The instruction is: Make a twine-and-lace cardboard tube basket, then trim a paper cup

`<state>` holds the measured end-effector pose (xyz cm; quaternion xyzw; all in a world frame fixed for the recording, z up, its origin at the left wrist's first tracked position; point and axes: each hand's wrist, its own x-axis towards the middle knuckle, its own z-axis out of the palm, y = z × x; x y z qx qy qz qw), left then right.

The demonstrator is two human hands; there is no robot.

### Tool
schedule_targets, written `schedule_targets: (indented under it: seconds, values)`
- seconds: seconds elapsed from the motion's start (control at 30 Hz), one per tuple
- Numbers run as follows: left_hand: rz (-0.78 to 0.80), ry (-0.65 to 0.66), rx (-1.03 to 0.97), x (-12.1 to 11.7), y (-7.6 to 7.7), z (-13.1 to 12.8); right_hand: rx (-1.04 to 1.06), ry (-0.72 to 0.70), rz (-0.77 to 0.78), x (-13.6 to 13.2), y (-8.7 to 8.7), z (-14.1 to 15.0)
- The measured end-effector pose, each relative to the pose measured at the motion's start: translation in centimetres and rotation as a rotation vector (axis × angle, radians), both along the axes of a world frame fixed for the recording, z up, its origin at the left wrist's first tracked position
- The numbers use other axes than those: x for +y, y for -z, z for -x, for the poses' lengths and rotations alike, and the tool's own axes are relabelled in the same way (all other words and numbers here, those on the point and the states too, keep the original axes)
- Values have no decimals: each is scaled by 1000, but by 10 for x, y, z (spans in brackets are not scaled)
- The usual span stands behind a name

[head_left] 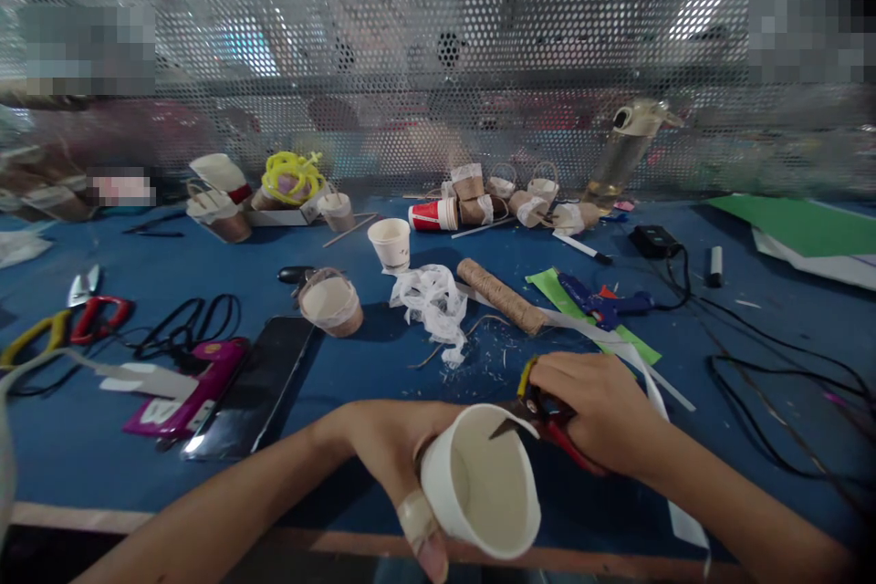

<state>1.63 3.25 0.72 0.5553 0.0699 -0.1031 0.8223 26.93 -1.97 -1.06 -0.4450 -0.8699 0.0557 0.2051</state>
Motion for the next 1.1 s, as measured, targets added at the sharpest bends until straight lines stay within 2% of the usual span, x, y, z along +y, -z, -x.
schedule_targets:
  seconds: [0.07, 0.23, 0.43, 0.67, 0.77, 0.87, 0.97, 1.1]
  values:
    - [6, -26, 20, -1, 1, 2, 9, 27, 9, 1, -1, 1]
    - [108, -213, -10, 0, 4, 7, -16, 101, 18, 5, -1, -5]
    - [211, -94, -14, 0, 5, 13, -111, 37, 23, 7, -7, -6]
    - [270, -231, -122, -6, -1, 14, -127, 116, 43, 11, -4, -10]
    - [172, -349, -158, -5, -3, 12, -30, 291, 64, 13, 1, -11]
    - [-77, -614, -72, -2, 1, 5, 244, 396, 104, 14, 4, -9]
    - [-275, -856, 49, -1, 9, -3, 409, 346, 172, 11, 2, -4]
    - [-308, -877, 60, -6, 15, -9, 572, 231, 335, 5, -2, 6]
